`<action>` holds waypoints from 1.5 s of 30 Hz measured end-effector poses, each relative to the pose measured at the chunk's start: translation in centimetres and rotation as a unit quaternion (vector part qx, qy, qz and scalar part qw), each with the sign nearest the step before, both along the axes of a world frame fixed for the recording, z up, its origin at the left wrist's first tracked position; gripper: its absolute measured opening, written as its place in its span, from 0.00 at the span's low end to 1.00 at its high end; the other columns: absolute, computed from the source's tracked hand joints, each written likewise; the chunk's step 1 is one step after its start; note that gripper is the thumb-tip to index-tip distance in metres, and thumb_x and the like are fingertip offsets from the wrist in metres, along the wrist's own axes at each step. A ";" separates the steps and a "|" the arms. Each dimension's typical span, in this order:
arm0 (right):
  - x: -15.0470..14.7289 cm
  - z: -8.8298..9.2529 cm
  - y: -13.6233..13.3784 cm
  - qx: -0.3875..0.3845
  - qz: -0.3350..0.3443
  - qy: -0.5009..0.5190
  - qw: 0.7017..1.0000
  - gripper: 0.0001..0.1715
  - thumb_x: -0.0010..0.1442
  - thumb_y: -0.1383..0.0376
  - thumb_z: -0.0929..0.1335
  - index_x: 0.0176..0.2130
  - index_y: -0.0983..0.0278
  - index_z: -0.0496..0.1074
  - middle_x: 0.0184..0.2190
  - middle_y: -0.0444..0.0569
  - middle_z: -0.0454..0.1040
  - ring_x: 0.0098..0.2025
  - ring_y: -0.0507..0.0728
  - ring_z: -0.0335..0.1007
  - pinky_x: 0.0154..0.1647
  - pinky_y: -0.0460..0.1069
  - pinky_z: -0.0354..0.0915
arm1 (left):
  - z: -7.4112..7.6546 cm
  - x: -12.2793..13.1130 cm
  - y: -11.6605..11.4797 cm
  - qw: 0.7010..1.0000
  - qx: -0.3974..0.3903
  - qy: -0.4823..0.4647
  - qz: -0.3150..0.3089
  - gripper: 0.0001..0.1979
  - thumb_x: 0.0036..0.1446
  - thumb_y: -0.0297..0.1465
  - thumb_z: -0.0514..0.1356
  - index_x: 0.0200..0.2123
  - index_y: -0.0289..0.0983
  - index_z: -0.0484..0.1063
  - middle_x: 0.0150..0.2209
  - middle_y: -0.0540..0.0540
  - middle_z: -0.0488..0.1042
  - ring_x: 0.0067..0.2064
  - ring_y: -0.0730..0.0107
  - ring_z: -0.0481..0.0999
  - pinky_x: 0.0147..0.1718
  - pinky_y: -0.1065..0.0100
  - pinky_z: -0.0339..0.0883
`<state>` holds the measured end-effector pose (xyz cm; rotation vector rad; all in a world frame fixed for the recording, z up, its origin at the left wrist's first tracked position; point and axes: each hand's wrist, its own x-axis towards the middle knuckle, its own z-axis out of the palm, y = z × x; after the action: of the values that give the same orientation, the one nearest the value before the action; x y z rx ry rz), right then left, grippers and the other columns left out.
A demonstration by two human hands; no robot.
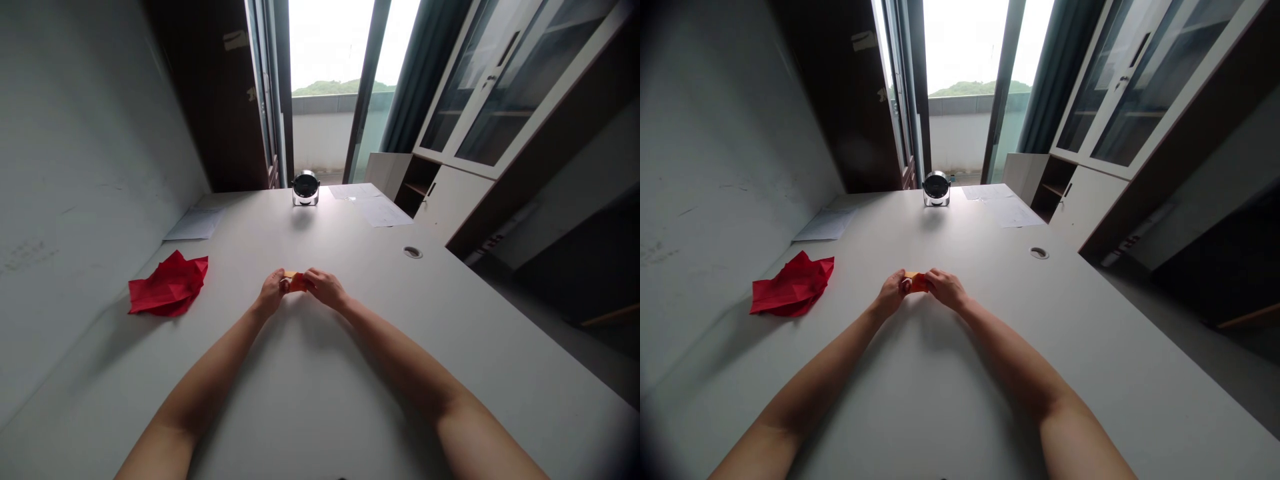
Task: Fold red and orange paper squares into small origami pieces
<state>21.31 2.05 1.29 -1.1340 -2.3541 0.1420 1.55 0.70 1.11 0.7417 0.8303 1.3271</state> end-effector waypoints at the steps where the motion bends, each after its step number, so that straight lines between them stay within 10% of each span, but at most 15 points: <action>1: 0.0 -0.1 0.0 0.004 0.000 0.004 1.000 0.07 0.68 0.66 0.65 0.44 0.58 0.72 0.42 0.46 0.76 0.37 0.52 0.71 0.34 0.44 0.57 | 0.2 0.0 0.0 1.000 -0.010 -0.016 0.003 0.12 0.59 0.38 0.64 0.32 0.34 0.69 0.22 0.53 0.66 0.23 0.78 0.63 0.26 0.73 0.62; 14: 0.0 0.3 -0.3 0.032 0.064 0.070 0.995 0.11 0.70 0.67 0.63 0.49 0.60 0.72 0.51 0.52 0.76 0.52 0.55 0.71 0.46 0.48 0.65 | 0.6 -1.1 0.3 0.993 -0.075 -0.088 -0.025 0.15 0.65 0.36 0.58 0.40 0.29 0.76 0.24 0.49 0.67 0.21 0.80 0.61 0.20 0.75 0.61; 25: -0.3 -0.2 -0.2 -0.007 0.046 0.095 0.994 0.07 0.69 0.65 0.64 0.39 0.61 0.71 0.37 0.47 0.77 0.36 0.52 0.70 0.39 0.45 0.61 | -0.5 -1.6 1.2 0.993 -0.081 -0.082 0.040 0.11 0.66 0.33 0.55 0.32 0.35 0.70 0.32 0.43 0.77 0.32 0.70 0.76 0.33 0.68 0.71; 45: -0.3 -0.1 -0.5 -0.040 0.023 0.164 0.985 0.16 0.70 0.56 0.63 0.40 0.60 0.75 0.34 0.46 0.80 0.29 0.51 0.68 0.36 0.45 0.63 | -1.2 -1.8 1.6 0.998 -0.028 -0.024 0.054 0.15 0.64 0.39 0.56 0.27 0.38 0.63 0.25 0.50 0.67 0.25 0.74 0.67 0.30 0.70 0.65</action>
<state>21.06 1.59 1.18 -1.0060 -2.0956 0.4109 -0.27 2.27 -0.09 0.6255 0.8767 1.4066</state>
